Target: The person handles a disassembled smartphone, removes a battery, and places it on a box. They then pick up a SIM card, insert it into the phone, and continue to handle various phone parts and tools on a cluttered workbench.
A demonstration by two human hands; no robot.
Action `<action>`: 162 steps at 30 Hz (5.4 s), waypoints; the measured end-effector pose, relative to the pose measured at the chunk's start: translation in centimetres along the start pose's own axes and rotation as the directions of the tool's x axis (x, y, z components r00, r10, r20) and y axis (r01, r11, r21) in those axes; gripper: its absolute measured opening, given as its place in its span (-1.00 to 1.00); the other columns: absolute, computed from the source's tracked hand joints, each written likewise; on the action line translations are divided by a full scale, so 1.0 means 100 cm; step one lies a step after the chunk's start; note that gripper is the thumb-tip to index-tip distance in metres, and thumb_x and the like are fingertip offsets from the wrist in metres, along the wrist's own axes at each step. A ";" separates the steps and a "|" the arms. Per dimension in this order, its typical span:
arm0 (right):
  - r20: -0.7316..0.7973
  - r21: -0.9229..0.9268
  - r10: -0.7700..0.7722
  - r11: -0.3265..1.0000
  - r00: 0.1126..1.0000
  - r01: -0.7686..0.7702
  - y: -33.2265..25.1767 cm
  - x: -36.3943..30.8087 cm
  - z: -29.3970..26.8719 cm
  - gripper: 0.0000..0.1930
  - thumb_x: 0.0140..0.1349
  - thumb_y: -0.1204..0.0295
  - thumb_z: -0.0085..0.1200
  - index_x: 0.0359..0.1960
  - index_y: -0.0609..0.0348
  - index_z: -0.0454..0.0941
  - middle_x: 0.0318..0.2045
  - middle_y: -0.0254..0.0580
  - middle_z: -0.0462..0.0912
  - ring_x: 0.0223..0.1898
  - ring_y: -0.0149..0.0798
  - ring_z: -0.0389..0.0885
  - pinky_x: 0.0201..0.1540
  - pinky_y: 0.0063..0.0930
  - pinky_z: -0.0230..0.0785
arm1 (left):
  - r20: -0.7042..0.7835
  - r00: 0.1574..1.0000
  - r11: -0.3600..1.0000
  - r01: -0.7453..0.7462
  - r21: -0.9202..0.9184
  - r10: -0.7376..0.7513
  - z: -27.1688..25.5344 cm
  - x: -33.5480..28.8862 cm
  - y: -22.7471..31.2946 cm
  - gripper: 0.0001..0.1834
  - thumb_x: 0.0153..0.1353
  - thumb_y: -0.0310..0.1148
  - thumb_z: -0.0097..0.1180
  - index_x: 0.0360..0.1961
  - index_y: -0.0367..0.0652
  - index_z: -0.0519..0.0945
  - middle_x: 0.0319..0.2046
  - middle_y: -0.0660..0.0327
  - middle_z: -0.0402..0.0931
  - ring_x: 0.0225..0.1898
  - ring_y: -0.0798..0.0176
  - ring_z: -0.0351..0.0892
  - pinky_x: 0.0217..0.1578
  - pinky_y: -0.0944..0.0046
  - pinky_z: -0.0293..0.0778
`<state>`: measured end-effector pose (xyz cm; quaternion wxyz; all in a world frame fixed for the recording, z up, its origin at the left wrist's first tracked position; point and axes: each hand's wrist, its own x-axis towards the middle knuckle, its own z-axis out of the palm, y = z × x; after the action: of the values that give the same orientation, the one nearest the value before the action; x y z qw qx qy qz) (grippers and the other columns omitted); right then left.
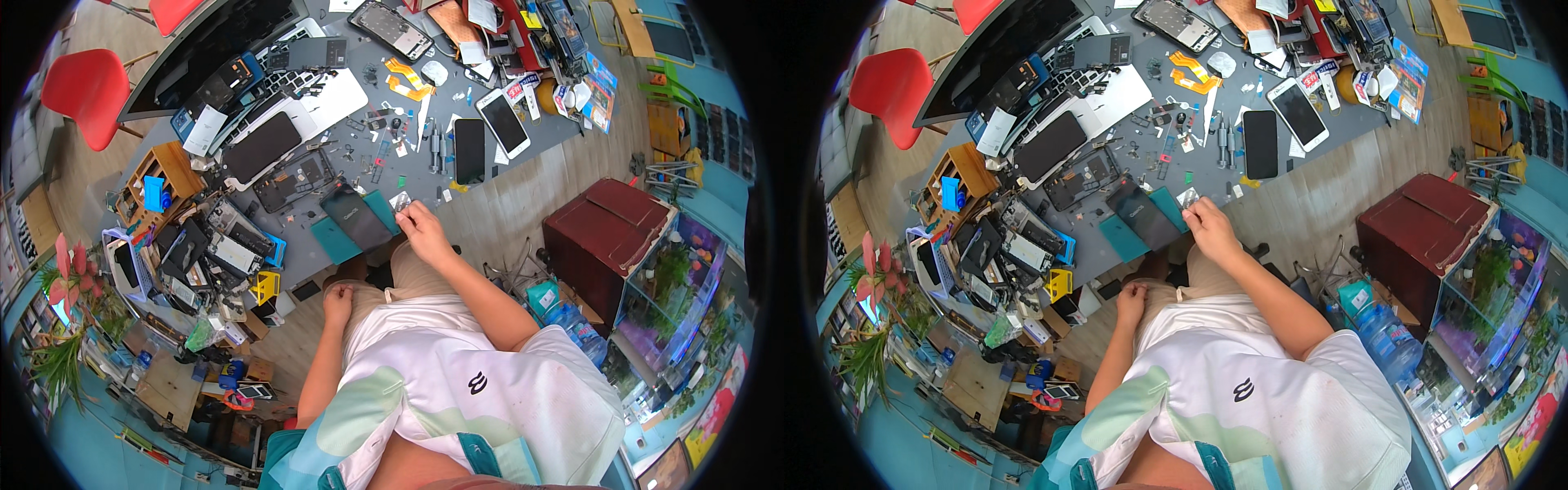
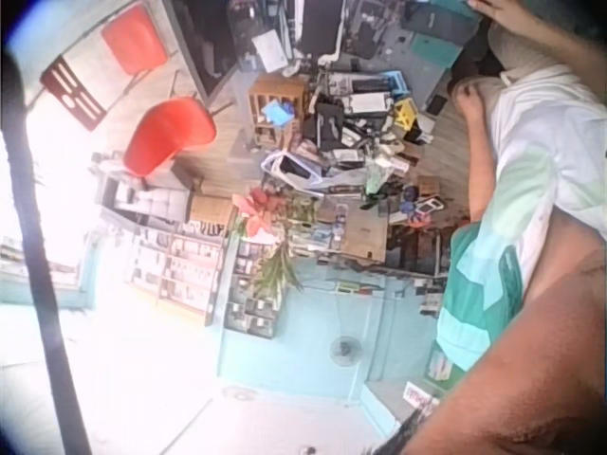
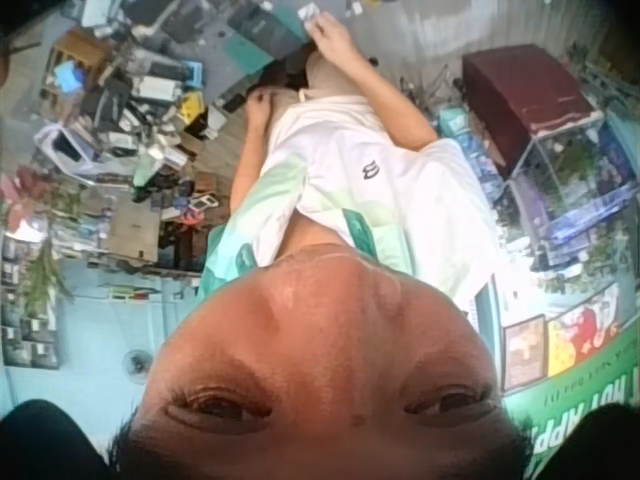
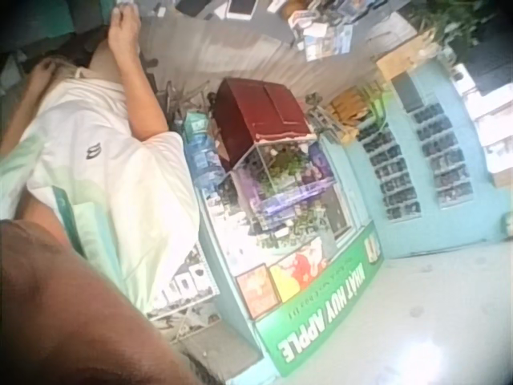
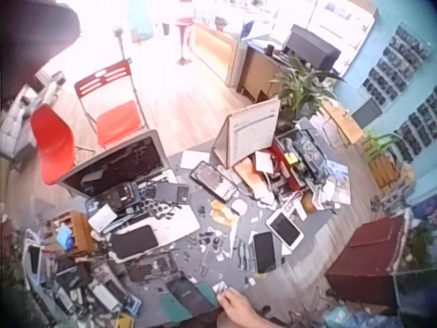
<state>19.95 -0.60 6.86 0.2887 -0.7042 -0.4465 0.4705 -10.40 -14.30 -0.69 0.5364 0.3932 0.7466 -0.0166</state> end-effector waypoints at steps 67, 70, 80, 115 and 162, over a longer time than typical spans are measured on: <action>0.057 -0.476 -0.650 0.650 0.758 0.592 -0.165 0.063 0.044 -0.84 0.33 0.45 0.28 -0.19 0.18 0.53 -0.25 -0.12 0.57 -0.52 -0.16 0.59 -0.47 -0.31 0.40 | -0.076 0.977 0.719 0.092 -0.689 -0.198 -0.023 0.006 -0.080 -0.75 0.37 -0.25 0.25 -0.28 -0.26 0.69 -0.57 0.22 0.58 -0.58 0.35 0.53 -0.52 0.30 0.46; 0.295 -0.302 -0.628 0.653 0.720 0.694 -0.186 -0.004 0.116 -0.88 0.34 0.49 0.27 -0.25 0.21 0.55 -0.28 -0.10 0.60 -0.52 -0.18 0.56 -0.46 -0.35 0.41 | -0.331 0.925 0.866 -0.006 -0.500 -0.185 -0.033 -0.008 -0.136 -0.72 0.31 -0.18 0.26 -0.25 -0.23 0.72 -0.42 0.04 0.71 -0.38 0.02 0.71 -0.27 0.08 0.59; 0.791 0.072 -0.572 0.439 0.217 0.896 -0.212 -0.143 0.246 -0.82 0.37 0.40 0.26 -0.35 0.20 0.55 -0.32 -0.12 0.66 -0.47 0.00 0.63 -0.46 -0.22 0.41 | -0.367 0.756 0.627 0.073 -0.775 -0.542 -0.026 -0.070 -0.296 -0.72 0.22 -0.19 0.26 -0.25 -0.20 0.76 -0.39 0.03 0.74 -0.33 0.03 0.73 -0.27 0.05 0.63; 0.699 -0.714 0.547 0.571 0.461 0.404 -0.066 -0.184 0.484 -0.68 0.43 0.17 0.15 -0.36 0.17 0.61 -0.42 -0.21 0.67 -0.48 -0.21 0.66 -0.40 -0.24 0.64 | 0.247 0.549 -0.492 -0.358 -0.794 -0.798 0.138 -0.283 -0.452 -0.76 0.36 -0.28 0.14 -0.32 -0.26 0.67 -0.48 0.07 0.60 -0.54 0.13 0.57 -0.48 0.14 0.50; 0.680 -0.259 0.722 0.076 0.126 0.963 -0.015 -1.139 1.367 -0.76 0.41 0.11 0.12 -0.18 -0.03 0.61 -0.37 -0.40 0.64 -0.40 -0.35 0.62 -0.39 -0.33 0.53 | 0.521 0.550 -0.689 -0.717 -0.106 -0.653 0.057 -0.592 -1.282 -0.67 0.30 -0.10 0.21 -0.15 -0.16 0.67 -0.37 0.14 0.61 -0.44 0.17 0.57 -0.41 0.10 0.52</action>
<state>-124.48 -104.35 0.84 -0.5669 -0.0673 -0.7730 0.2767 -76.63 -139.06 -5.82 -0.0176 0.6897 -0.2855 -0.6652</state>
